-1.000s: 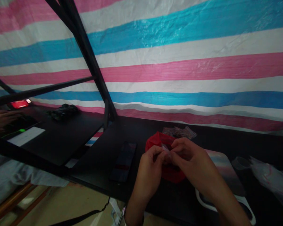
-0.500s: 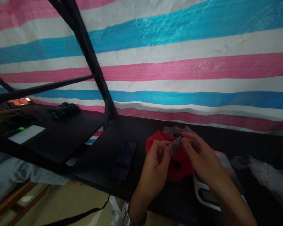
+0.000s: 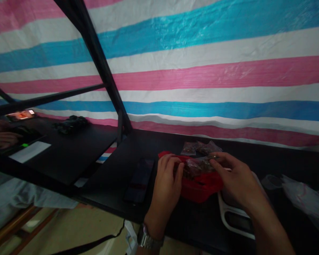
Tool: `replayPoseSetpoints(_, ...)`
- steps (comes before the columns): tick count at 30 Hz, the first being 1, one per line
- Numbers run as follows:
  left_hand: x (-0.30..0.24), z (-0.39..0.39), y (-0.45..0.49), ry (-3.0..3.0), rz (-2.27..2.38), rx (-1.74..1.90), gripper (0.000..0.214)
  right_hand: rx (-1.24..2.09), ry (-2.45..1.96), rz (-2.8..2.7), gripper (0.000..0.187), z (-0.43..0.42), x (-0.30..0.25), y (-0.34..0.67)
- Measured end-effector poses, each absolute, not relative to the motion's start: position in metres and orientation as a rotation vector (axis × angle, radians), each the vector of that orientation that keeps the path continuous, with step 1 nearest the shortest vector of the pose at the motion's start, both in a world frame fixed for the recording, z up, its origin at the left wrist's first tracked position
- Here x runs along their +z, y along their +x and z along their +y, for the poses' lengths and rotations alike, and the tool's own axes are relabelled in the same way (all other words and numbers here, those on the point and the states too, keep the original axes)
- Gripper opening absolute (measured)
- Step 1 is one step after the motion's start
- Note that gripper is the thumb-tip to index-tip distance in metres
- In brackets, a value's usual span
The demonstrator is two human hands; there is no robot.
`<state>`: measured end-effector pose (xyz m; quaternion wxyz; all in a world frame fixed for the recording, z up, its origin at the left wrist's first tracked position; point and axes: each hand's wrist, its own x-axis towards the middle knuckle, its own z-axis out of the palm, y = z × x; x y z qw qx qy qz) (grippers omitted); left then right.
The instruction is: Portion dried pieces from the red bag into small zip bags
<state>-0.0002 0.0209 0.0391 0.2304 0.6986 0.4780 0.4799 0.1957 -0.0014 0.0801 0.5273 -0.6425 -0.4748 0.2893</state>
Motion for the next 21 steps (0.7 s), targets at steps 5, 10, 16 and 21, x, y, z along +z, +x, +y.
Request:
replayPoseSetpoints(5, 0.03, 0.021, -0.002, 1.937, 1.899, 1.247, 0.046, 0.535, -1.599, -1.229, 0.027, -0.002, 0.08, 0.187)
replayPoseSetpoints(10, 0.031, 0.025, -0.007, 1.638, 1.556, 1.298, 0.053, 0.431, -1.565, -1.225, 0.031, -0.003, 0.083, 0.173)
replayPoseSetpoints(16, 0.048, 0.024, -0.008, 1.466, 1.276, 1.398, 0.026, 0.404, -1.521, -1.183, 0.028, -0.005, 0.088, 0.164)
replayPoseSetpoints(21, 0.059, 0.017, -0.011, 1.613, 1.232, 1.425, 0.025, 0.438, -1.509, -1.154, 0.022, -0.011, 0.097, 0.159)
